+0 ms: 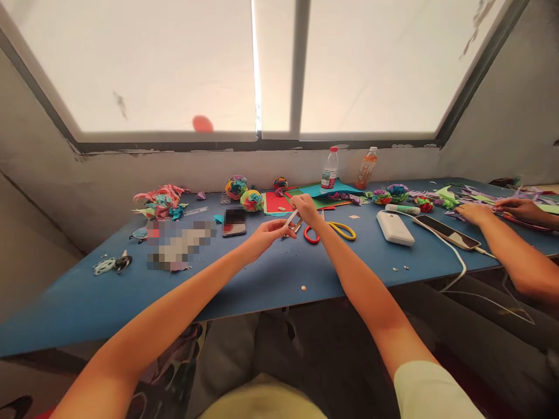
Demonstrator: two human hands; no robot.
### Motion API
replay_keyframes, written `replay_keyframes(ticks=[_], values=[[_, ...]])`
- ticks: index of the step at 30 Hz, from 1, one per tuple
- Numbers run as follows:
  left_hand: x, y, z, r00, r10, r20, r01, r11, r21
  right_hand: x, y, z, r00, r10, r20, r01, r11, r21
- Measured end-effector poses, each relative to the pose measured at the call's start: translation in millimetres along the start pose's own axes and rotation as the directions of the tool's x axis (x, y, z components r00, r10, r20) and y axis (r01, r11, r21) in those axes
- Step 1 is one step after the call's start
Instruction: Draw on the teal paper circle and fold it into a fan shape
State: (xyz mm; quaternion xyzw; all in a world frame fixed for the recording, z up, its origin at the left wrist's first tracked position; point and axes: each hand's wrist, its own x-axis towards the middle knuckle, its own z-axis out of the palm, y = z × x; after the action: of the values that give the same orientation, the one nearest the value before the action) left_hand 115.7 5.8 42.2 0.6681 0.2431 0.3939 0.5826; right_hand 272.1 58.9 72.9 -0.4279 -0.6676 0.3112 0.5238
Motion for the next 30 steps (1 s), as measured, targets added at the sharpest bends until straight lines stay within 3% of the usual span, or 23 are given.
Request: replay_keyframes(ticks=[9,16,21,25,28,30], values=[[2,2,-5.0,0.999,0.025,0.019,-0.023,0.990,-0.139,2,6,-3,0.997,0.063,0.046,-0.067,0.995,0.074],[0,6,-13.2,1.000,-0.012,-0.002,0.012,0.981,-0.192,10,28,2,0.969,0.206,0.139,-0.206,0.978,-0.016],[-3,13,-12.4,0.999,-0.024,-0.028,0.020,0.993,-0.113,15,38,14,0.956,0.242,0.166,-0.227,0.968,-0.108],[-1,10,-16.5,0.990,0.027,-0.140,-0.014,0.996,0.092,17,39,17,0.982,0.125,0.142,-0.096,0.977,-0.192],[2,4,-23.8,0.973,0.071,-0.217,0.005,0.943,0.333,12,29,13,0.994,-0.084,0.066,0.099,0.957,-0.271],[3,0,-29.2,0.961,0.106,-0.256,0.031,0.877,0.480,4,19,11,0.966,-0.255,0.035,0.251,0.904,-0.346]])
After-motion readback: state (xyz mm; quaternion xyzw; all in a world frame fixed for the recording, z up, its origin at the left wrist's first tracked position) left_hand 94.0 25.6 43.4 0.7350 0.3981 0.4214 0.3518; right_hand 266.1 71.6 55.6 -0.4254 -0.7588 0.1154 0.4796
